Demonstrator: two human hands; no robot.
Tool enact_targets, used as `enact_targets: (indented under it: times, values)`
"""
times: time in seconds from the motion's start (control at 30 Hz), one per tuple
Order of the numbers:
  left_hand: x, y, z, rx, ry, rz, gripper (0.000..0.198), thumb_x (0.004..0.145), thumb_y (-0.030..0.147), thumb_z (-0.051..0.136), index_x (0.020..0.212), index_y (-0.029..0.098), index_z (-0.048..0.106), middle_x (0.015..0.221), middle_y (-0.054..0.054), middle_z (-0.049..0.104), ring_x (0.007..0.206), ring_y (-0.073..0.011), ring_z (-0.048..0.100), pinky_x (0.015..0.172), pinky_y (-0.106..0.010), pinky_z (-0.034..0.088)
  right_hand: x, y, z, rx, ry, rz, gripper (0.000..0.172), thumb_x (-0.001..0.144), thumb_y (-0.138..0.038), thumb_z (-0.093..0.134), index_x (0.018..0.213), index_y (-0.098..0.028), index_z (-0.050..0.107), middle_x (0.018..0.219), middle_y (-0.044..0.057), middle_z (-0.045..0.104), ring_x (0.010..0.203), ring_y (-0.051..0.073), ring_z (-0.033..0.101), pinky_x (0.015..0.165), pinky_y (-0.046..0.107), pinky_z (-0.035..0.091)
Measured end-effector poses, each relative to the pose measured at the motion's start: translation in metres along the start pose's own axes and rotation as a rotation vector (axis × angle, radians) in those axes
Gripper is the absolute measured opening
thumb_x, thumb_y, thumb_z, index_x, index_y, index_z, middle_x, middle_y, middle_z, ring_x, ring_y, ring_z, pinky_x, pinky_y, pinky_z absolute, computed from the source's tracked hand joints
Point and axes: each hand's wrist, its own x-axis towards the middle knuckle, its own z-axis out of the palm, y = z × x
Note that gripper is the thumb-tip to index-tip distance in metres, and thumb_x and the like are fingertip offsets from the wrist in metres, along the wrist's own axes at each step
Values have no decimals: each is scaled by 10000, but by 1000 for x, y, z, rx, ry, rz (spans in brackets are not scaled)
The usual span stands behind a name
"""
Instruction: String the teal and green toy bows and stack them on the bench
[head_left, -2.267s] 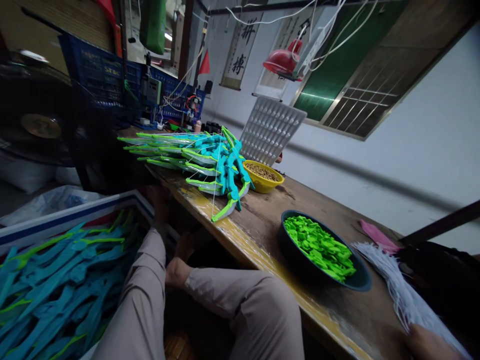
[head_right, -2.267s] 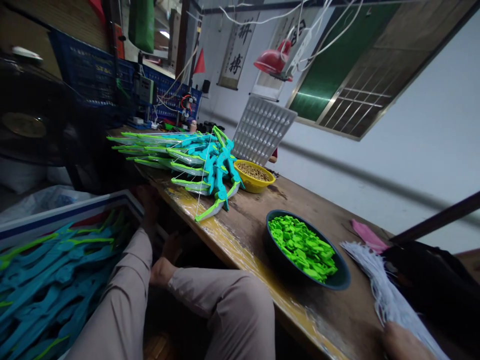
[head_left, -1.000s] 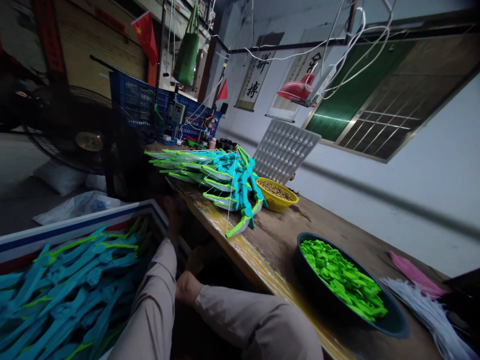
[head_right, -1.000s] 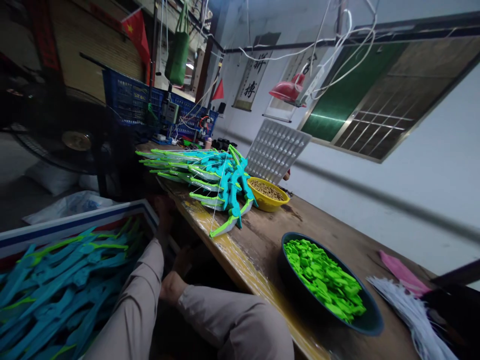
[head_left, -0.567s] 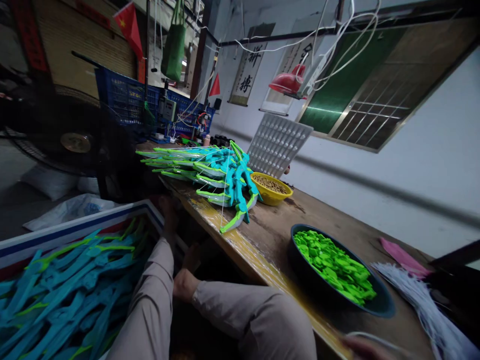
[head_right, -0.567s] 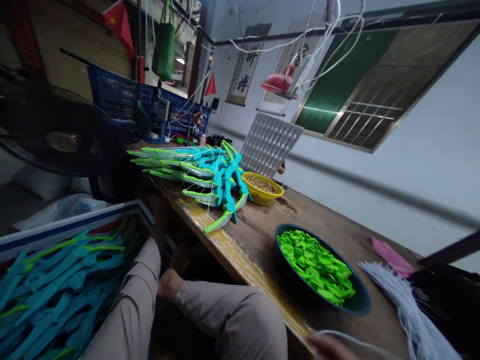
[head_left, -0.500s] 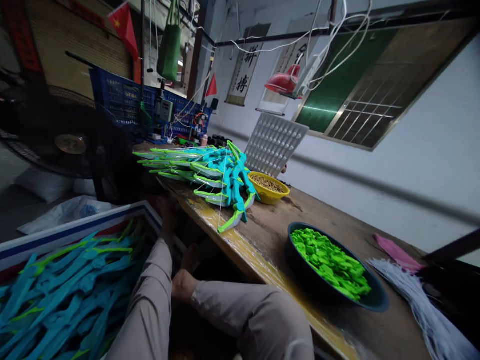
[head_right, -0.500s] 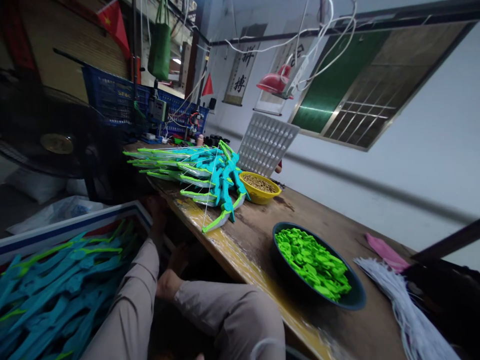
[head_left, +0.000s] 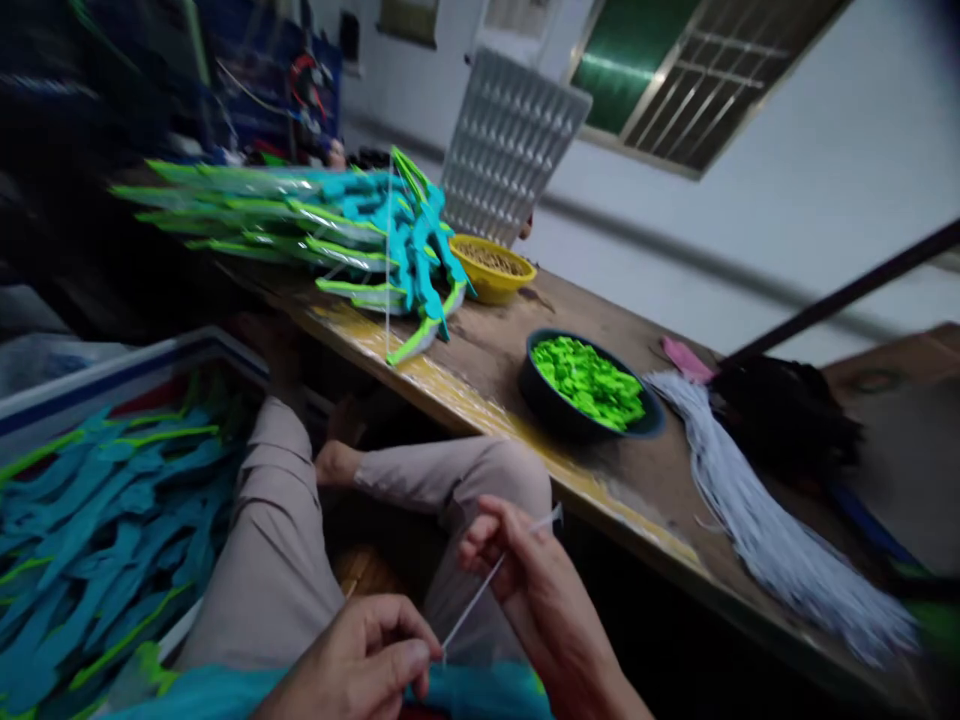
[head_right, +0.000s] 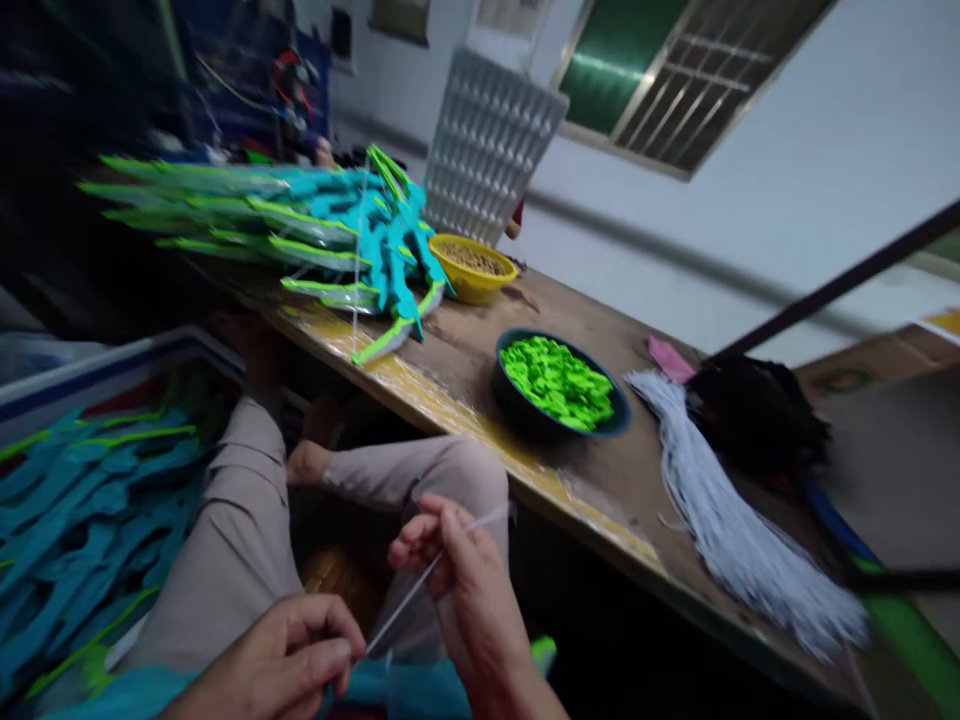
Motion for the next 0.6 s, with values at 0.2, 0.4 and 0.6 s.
enact_targets:
  times: [0.2,0.4,0.6]
  values:
    - [0,-8,2,38,-99,-188,482,818,604,665,897,130,620,735,20,601,413,6,277,436,-210,123,-4,-42,-14,114,358,-206,429,725,-477,895,964,-186,689,599,-99,406,410,21,266,367,132,254]
    - [52,1,13,691,22,264,340,943,295,432,1171,163,649,1206,-133,668,1002,-211,659,833,-304,518,-65,-103,-25,3,408,-148,396,825,-577,779,884,-202,665,561,-111,234,445,32,109,384,145,158]
    - [109,12,98,954,-286,419,274,926,207,554,1125,121,722,1135,-189,713,1098,-333,637,1014,-487,459,-123,-140,-39,-335,470,54,512,869,-683,637,839,-175,691,513,-58,307,457,68,238,415,181,255]
